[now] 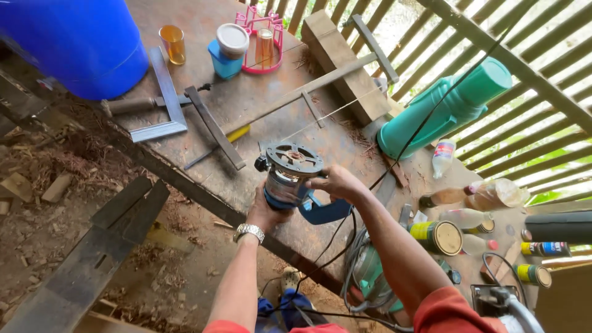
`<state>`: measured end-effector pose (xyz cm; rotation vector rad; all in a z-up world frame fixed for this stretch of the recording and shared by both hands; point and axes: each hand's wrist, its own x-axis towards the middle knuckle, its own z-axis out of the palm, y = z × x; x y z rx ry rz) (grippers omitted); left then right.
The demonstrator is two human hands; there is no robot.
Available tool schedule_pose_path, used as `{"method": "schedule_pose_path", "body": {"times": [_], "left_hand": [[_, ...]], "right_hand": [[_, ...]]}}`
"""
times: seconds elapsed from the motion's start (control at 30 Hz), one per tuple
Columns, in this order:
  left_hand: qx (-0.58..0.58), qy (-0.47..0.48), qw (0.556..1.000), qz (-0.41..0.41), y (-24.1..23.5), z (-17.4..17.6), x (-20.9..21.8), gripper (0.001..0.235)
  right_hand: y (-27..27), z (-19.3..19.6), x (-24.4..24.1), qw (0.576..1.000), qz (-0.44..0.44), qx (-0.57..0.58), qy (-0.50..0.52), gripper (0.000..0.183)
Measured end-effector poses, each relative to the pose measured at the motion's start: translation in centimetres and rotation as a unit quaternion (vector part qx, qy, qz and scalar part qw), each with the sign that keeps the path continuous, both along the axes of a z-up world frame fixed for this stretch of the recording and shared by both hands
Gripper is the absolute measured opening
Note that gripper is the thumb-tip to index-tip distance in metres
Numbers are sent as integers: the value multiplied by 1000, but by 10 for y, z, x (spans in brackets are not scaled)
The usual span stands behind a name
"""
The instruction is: The person assembles a handheld woodworking router by inserting a bit into the collet and tightening it with a wrench. They then attach the base plate to the motor housing and secure it with screws using a screwdriver.
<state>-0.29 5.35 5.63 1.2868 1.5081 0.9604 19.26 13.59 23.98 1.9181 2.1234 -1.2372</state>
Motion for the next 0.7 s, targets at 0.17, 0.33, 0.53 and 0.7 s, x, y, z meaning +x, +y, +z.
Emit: {"method": "schedule_pose_path", "body": {"times": [0.17,0.33,0.53,0.7], "left_hand": [[-3,-7,1000,4,-14,24,-2,120],[43,-51,998,20,-28,-4,-9,115],[-98,-221,931,274,-55,-56,-28,68],[113,-178,964,159,-15,-19,-20,47]], "right_hand": [[-9,5,-4,1000,-11,-19,-20,45],[-3,-9,0,999,-10,-16,-28,48],[-3,-4,2,999,-22,-26,-14,48],[4,-9,0,1000,-21,-16,-14,49]]}}
